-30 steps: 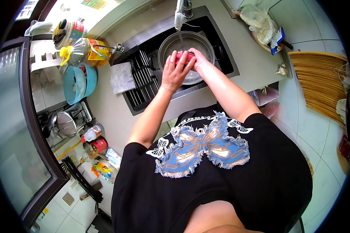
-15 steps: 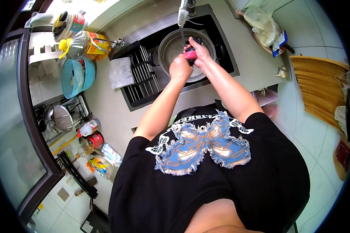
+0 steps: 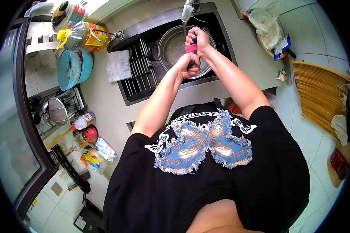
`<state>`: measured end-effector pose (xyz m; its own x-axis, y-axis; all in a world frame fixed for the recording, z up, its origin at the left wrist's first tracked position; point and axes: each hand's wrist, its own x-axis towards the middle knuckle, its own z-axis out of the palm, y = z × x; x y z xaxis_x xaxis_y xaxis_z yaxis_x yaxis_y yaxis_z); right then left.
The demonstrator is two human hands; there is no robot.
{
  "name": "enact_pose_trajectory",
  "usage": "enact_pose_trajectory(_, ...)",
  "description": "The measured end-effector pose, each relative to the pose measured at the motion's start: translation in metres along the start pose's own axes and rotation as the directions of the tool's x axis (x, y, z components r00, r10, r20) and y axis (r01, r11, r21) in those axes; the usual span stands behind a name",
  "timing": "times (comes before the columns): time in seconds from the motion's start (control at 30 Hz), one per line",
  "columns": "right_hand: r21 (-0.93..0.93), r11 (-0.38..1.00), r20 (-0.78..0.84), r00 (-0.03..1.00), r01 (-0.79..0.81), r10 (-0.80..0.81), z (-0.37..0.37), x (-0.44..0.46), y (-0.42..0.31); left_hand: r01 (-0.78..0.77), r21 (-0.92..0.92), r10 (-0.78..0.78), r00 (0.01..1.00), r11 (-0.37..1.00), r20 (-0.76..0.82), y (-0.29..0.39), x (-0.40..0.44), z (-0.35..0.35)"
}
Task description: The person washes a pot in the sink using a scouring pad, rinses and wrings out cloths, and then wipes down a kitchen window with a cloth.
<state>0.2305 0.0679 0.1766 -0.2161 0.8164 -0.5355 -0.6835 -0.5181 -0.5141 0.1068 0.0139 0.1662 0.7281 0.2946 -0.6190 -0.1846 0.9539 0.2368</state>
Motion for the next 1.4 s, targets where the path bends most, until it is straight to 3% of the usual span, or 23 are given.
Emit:
enact_pose_trajectory(0.1,-0.021,0.997,0.117,0.990,-0.077,0.079,-0.007,-0.004,-0.006,0.065,-0.115,-0.046,0.986,0.991,0.160,-0.002,0.004,-0.008)
enact_pose_trajectory(0.17,0.068,0.978,0.351,0.922,-0.198,0.162,-0.017,0.002,-0.006,0.072,-0.124,-0.050,0.984,0.990,0.173,-0.003,0.002,-0.008)
enact_pose_trajectory(0.23,0.092,0.964,0.403,0.894,-0.251,0.195,-0.019,0.001,-0.003,0.077,-0.134,-0.051,0.981,0.988,0.186,-0.002,-0.002,-0.008)
enact_pose_trajectory(0.3,0.046,0.988,0.188,0.972,-0.150,0.139,-0.012,-0.002,0.002,0.170,-0.153,-0.150,0.979,0.973,0.137,0.006,-0.007,-0.007)
enact_pose_trajectory(0.43,-0.158,0.987,0.217,0.976,0.009,0.026,-0.018,-0.019,0.009,0.195,-0.238,-0.176,0.979,0.951,0.101,0.007,-0.010,-0.005)
enact_pose_trajectory(0.5,-0.057,0.998,0.289,0.957,0.008,0.008,-0.019,-0.026,0.013,0.263,-0.226,-0.229,0.959,0.938,0.167,0.006,-0.009,-0.008)
enact_pose_trajectory(0.57,-0.044,0.999,0.225,0.974,0.003,0.007,-0.016,-0.037,0.011,0.169,-0.250,-0.157,0.985,0.953,0.067,0.000,-0.010,-0.002)
enact_pose_trajectory(0.63,-0.118,0.993,0.088,0.996,-0.009,0.019,-0.031,-0.018,0.019,0.241,-0.289,-0.194,0.964,0.927,0.181,0.000,-0.008,-0.005)
enact_pose_trajectory(0.7,-0.130,0.991,-0.127,0.991,0.028,-0.044,-0.037,-0.003,0.024,-0.047,-0.025,0.042,0.983,0.999,-0.178,0.000,-0.023,0.020)
enact_pose_trajectory(0.73,-0.127,0.991,-0.206,0.975,0.052,-0.078,-0.036,0.001,0.024,-0.139,0.225,0.190,0.957,0.964,-0.221,0.000,-0.031,0.024)
enact_pose_trajectory(0.77,-0.128,0.990,-0.205,0.975,0.055,-0.081,-0.036,0.005,0.022,-0.162,0.501,0.380,0.847,0.850,-0.371,-0.004,-0.032,0.027)
enact_pose_trajectory(0.8,-0.096,0.995,-0.310,0.949,0.018,-0.047,-0.038,0.008,0.018,-0.152,0.849,0.695,0.655,0.506,-0.296,-0.010,-0.034,0.028)
enact_pose_trajectory(0.83,-0.058,0.998,-0.414,0.910,-0.018,-0.007,-0.042,0.011,0.015,-0.002,0.998,0.893,0.446,0.066,-0.058,-0.020,-0.038,0.029)
enact_pose_trajectory(0.87,-0.017,1.000,-0.509,0.860,-0.026,0.013,-0.042,0.015,0.012,-0.024,0.985,0.938,0.302,-0.170,0.170,-0.030,-0.048,0.036)
enact_pose_trajectory(0.9,-0.012,1.000,-0.512,0.859,-0.019,0.010,-0.043,0.016,0.011,-0.057,0.937,0.904,0.251,-0.344,0.347,-0.037,-0.055,0.037)
enact_pose_trajectory(0.97,0.131,0.976,-0.537,0.815,-0.176,0.219,-0.045,0.017,0.009,0.076,0.761,0.737,0.327,-0.644,0.592,-0.049,-0.073,0.044)
enact_pose_trajectory(1.0,0.155,0.952,-0.489,0.817,-0.263,0.305,-0.046,0.016,0.012,0.070,0.758,0.733,0.328,-0.649,0.597,-0.049,-0.072,0.038)
enact_pose_trajectory(1.07,0.156,0.890,-0.353,0.817,-0.429,0.456,-0.051,0.015,0.021,0.364,0.439,0.553,0.320,-0.822,0.769,-0.045,-0.066,0.019)
enact_pose_trajectory(1.2,0.291,0.778,-0.093,0.793,-0.557,0.603,-0.036,0.005,0.048,0.323,0.258,0.350,0.267,-0.910,0.898,0.008,-0.062,0.001)
enact_pose_trajectory(1.23,0.292,0.825,-0.106,0.841,-0.483,0.530,-0.038,0.010,0.051,0.320,0.261,0.358,0.298,-0.911,0.885,0.017,-0.062,0.004)
enact_pose_trajectory(1.3,0.301,0.943,-0.394,0.883,-0.139,0.256,-0.010,-0.007,0.048,0.426,0.299,0.480,0.424,-0.854,0.768,0.021,-0.055,0.000)
enact_pose_trajectory(1.37,0.317,0.947,-0.408,0.895,-0.049,0.183,-0.006,-0.007,0.042,0.459,0.364,0.557,0.414,-0.811,0.720,0.014,-0.047,0.010)
enact_pose_trajectory(1.4,0.208,0.978,-0.393,0.918,0.036,0.049,-0.010,-0.002,0.041,0.497,0.503,0.703,0.413,-0.707,0.579,0.005,-0.043,0.016)
